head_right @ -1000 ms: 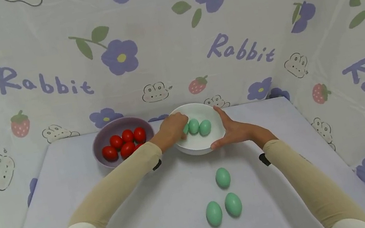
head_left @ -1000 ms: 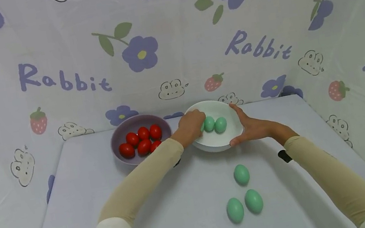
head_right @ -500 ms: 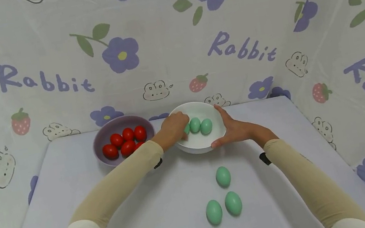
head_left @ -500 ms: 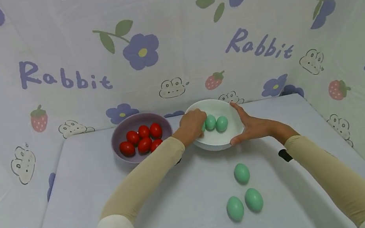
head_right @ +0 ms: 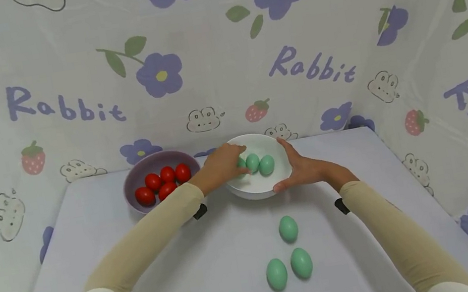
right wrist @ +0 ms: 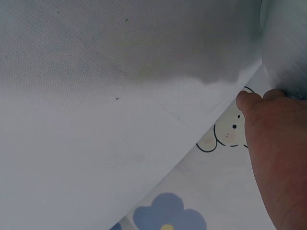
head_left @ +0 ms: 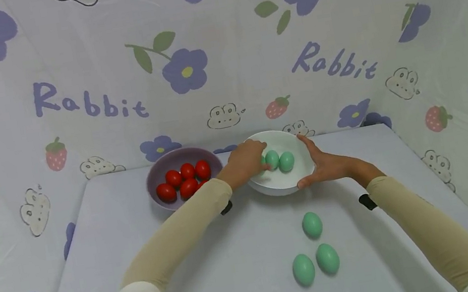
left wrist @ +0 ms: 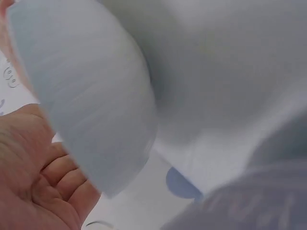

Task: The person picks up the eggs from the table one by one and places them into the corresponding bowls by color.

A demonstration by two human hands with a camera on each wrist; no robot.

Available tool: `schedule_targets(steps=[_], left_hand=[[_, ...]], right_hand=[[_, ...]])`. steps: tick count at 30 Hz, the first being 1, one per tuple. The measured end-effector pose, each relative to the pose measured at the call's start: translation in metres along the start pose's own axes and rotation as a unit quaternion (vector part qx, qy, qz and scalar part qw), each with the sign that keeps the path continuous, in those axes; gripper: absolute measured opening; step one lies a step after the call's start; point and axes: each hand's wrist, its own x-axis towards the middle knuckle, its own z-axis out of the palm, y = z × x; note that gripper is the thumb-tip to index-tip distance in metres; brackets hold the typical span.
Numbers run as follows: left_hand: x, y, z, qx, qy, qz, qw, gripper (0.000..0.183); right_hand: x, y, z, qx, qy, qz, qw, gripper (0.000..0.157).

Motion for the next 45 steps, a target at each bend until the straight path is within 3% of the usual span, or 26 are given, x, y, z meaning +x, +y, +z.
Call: schedule_targets(steps=[5,10,13,16,20,25,28,32,37,45], left_hand=[[-0.016,-0.001,-0.019,-0.051,0.030,0.012,0.9982,0.082],[-0.039,-0.002,-0.031,-0.123,0.059,0.046,0.9896,0.084],[-0.056,0.002,-0.030,-0.184,0.064,0.069,0.9784,0.087],[-0.074,0.010,-0.025,-0.241,0.078,0.103,0.9619,0.087],[-0.102,0.026,-0.020,-0.287,0.088,0.148,0.9424,0.085],[-0.134,0.044,-0.011,-0.344,0.064,0.165,0.9223,0.087],[-0.147,0.052,0.000,-0.362,0.048,0.185,0.9123,0.088],[-0.161,0.056,0.020,-0.368,0.019,0.181,0.9119,0.088],[-0.178,0.059,0.045,-0.368,-0.018,0.154,0.9169,0.087],[-0.194,0.066,0.074,-0.338,-0.055,0.154,0.9268,0.087]], right_hand=[[-0.001,0.001,-0.002,-0.003,0.001,0.001,1.000,0.143],[-0.003,0.001,-0.004,-0.003,-0.001,-0.006,1.000,0.141],[-0.004,0.000,-0.005,0.001,-0.001,-0.005,1.000,0.142],[-0.005,-0.001,-0.007,0.001,-0.002,-0.010,1.000,0.142],[-0.005,0.000,-0.009,0.007,-0.003,-0.019,1.000,0.144],[-0.002,0.002,-0.007,0.006,-0.008,-0.020,1.000,0.145],[-0.002,0.002,-0.005,0.001,-0.002,-0.019,1.000,0.144],[-0.003,0.001,-0.003,0.001,0.003,-0.015,1.000,0.144],[-0.002,-0.001,0.000,0.002,0.002,-0.011,1.000,0.143],[0.002,-0.002,0.003,-0.004,0.001,-0.013,1.000,0.144]])
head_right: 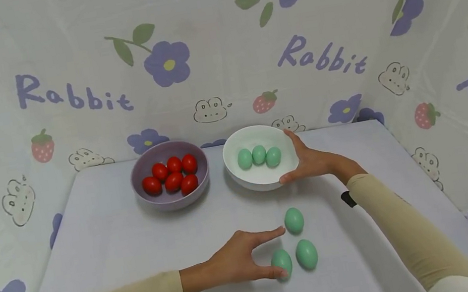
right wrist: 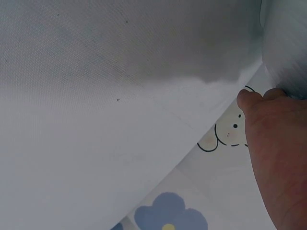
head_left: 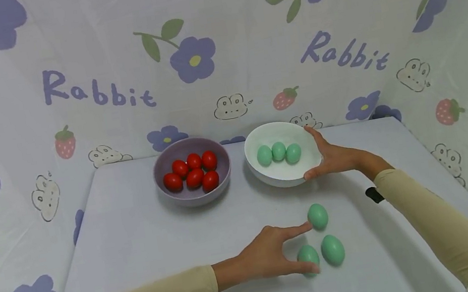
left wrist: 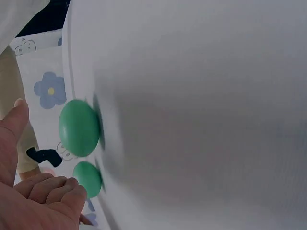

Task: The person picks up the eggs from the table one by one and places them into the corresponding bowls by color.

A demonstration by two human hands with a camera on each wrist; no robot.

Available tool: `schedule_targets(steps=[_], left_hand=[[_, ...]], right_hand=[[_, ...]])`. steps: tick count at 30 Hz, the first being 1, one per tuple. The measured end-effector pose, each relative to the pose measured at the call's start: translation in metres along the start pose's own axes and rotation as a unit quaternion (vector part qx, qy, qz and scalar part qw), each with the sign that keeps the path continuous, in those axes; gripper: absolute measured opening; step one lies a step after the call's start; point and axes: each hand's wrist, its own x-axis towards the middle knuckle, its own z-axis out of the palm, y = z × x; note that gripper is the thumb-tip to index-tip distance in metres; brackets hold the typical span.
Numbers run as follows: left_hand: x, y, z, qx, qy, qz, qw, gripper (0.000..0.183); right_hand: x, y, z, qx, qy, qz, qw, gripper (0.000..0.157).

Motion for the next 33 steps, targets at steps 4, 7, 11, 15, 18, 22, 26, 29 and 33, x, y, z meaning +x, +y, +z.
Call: schedule_targets(steps=[4,7,11,15,18,22,26,29,33], left_hand=[[-0.003,-0.005,0.009,0.005,-0.012,0.001,0.9999,0.083],[-0.004,-0.008,0.015,0.005,-0.015,0.012,0.9998,0.078],[-0.004,-0.009,0.020,0.016,-0.010,0.029,0.9994,0.073],[-0.004,-0.009,0.022,0.030,-0.007,0.038,0.9988,0.066],[-0.004,-0.008,0.022,0.028,-0.009,0.033,0.9990,0.062],[-0.004,-0.008,0.022,0.020,-0.011,0.025,0.9994,0.060],[-0.004,-0.009,0.022,0.015,-0.009,0.029,0.9994,0.060],[-0.004,-0.010,0.022,0.013,-0.010,0.032,0.9994,0.061],[-0.003,-0.011,0.023,0.006,-0.019,0.031,0.9993,0.060]], right_hand=[[0.001,-0.001,0.001,0.004,-0.002,0.005,1.000,0.145],[0.000,-0.001,0.001,0.004,-0.003,0.010,1.000,0.146],[0.001,-0.003,0.000,0.002,-0.003,0.011,1.000,0.145],[0.001,-0.005,-0.001,0.003,-0.001,0.011,1.000,0.145],[0.001,-0.005,-0.001,0.004,-0.002,0.011,1.000,0.145],[0.001,-0.005,-0.001,0.004,-0.003,0.011,1.000,0.145],[0.000,-0.006,-0.002,0.004,-0.002,0.011,1.000,0.144],[0.000,-0.007,-0.002,0.003,-0.003,0.012,1.000,0.145],[0.000,-0.005,0.000,0.004,-0.005,0.016,1.000,0.144]])
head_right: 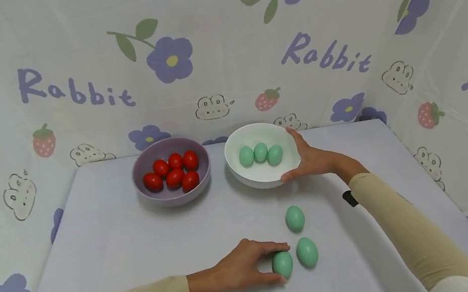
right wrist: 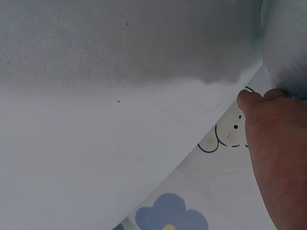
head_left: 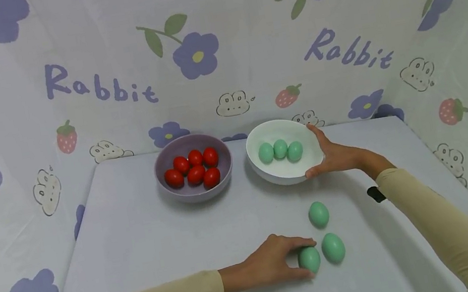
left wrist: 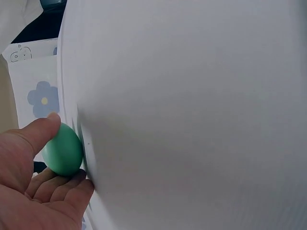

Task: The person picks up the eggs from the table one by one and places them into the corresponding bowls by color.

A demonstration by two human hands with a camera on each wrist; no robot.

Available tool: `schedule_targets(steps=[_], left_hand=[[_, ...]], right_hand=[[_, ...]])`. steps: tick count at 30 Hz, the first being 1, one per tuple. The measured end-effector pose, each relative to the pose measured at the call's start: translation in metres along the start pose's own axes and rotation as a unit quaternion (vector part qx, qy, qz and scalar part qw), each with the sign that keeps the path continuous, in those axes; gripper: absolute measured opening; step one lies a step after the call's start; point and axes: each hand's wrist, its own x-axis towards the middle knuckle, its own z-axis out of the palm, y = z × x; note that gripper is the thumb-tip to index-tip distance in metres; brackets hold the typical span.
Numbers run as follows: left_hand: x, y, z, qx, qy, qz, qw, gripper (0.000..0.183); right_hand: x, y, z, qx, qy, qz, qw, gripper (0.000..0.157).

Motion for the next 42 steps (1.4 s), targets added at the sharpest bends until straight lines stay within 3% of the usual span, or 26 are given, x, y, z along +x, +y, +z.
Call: schedule_targets(steps=[6,11,16,20,27,32,37,42], left_hand=[[0.004,0.002,-0.005,-0.008,-0.018,-0.003,0.9998,0.061],[0.008,0.007,-0.019,-0.017,-0.013,0.002,0.9998,0.062],[0.016,0.016,-0.047,-0.029,0.013,0.033,0.9990,0.063],[0.025,0.024,-0.077,-0.001,0.052,0.045,0.9976,0.065],[0.039,0.036,-0.132,0.054,0.128,-0.003,0.9904,0.067],[0.059,0.025,-0.161,0.107,0.174,-0.031,0.9784,0.063],[0.077,0.007,-0.173,0.148,0.164,-0.075,0.9725,0.062],[0.095,-0.010,-0.171,0.198,0.127,-0.133,0.9629,0.058]], right_hand=[[-0.001,0.005,0.001,-0.004,0.004,-0.001,1.000,0.142],[-0.002,0.007,-0.001,-0.007,0.005,-0.001,1.000,0.144],[-0.002,0.007,-0.002,-0.010,0.006,-0.003,1.000,0.145],[-0.001,0.007,-0.003,-0.003,0.003,-0.013,1.000,0.143],[-0.003,0.004,-0.004,0.002,0.000,-0.017,1.000,0.144],[-0.003,0.005,-0.004,0.001,0.004,-0.012,1.000,0.144],[-0.003,0.004,-0.002,-0.004,0.003,-0.007,1.000,0.142],[-0.001,0.004,0.000,-0.002,0.008,-0.010,1.000,0.142]])
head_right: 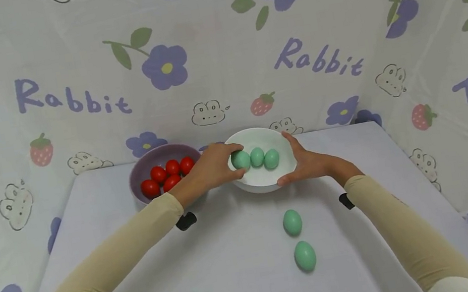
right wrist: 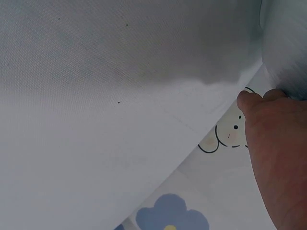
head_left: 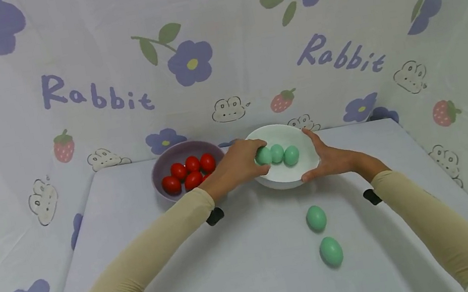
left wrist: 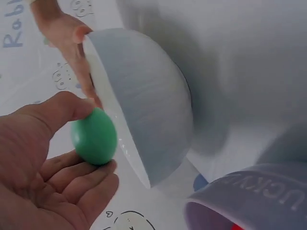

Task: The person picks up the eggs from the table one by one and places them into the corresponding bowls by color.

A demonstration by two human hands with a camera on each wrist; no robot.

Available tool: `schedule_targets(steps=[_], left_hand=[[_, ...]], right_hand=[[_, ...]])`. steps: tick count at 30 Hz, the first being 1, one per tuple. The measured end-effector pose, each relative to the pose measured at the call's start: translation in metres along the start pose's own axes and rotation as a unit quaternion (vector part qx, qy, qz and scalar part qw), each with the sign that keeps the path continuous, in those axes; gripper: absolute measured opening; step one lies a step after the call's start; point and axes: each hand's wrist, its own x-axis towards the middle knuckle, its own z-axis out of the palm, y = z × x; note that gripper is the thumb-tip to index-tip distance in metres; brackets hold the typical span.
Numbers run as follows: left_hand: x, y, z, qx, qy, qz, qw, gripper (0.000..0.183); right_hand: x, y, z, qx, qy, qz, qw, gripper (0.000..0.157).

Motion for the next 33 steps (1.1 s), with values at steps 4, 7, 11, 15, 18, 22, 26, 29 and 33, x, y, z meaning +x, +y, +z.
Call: schedule_targets(steps=[4,7,11,15,18,22,26,29,33], left_hand=[[0.015,0.002,0.011,0.096,-0.038,-0.005,0.9946,0.039],[0.023,0.009,0.013,0.151,-0.058,-0.012,0.9867,0.030],[0.031,0.018,0.014,0.182,-0.073,-0.035,0.9800,0.033],[0.036,0.023,0.020,0.207,-0.093,-0.061,0.9720,0.036],[0.038,0.026,0.026,0.216,-0.103,-0.077,0.9679,0.036],[0.042,0.027,0.030,0.215,-0.101,-0.088,0.9673,0.033],[0.048,0.027,0.032,0.212,-0.099,-0.101,0.9671,0.030],[0.051,0.027,0.035,0.219,-0.102,-0.105,0.9648,0.030],[0.056,0.027,0.042,0.235,-0.099,-0.098,0.9619,0.030]], right_hand=[[-0.003,0.000,-0.001,0.002,-0.002,0.007,1.000,0.143],[-0.003,-0.001,-0.002,0.002,-0.005,0.008,1.000,0.144],[-0.001,-0.001,-0.002,0.002,-0.002,0.001,1.000,0.144],[-0.001,-0.001,0.000,0.005,-0.003,0.002,1.000,0.144],[-0.001,-0.002,0.000,0.006,-0.007,0.004,1.000,0.145],[0.000,-0.003,-0.001,0.004,-0.006,0.011,1.000,0.145],[0.000,-0.002,-0.002,0.005,-0.005,0.010,1.000,0.144],[0.000,-0.001,-0.002,0.009,-0.005,0.009,1.000,0.144],[-0.002,0.001,-0.002,0.011,-0.005,0.014,1.000,0.145]])
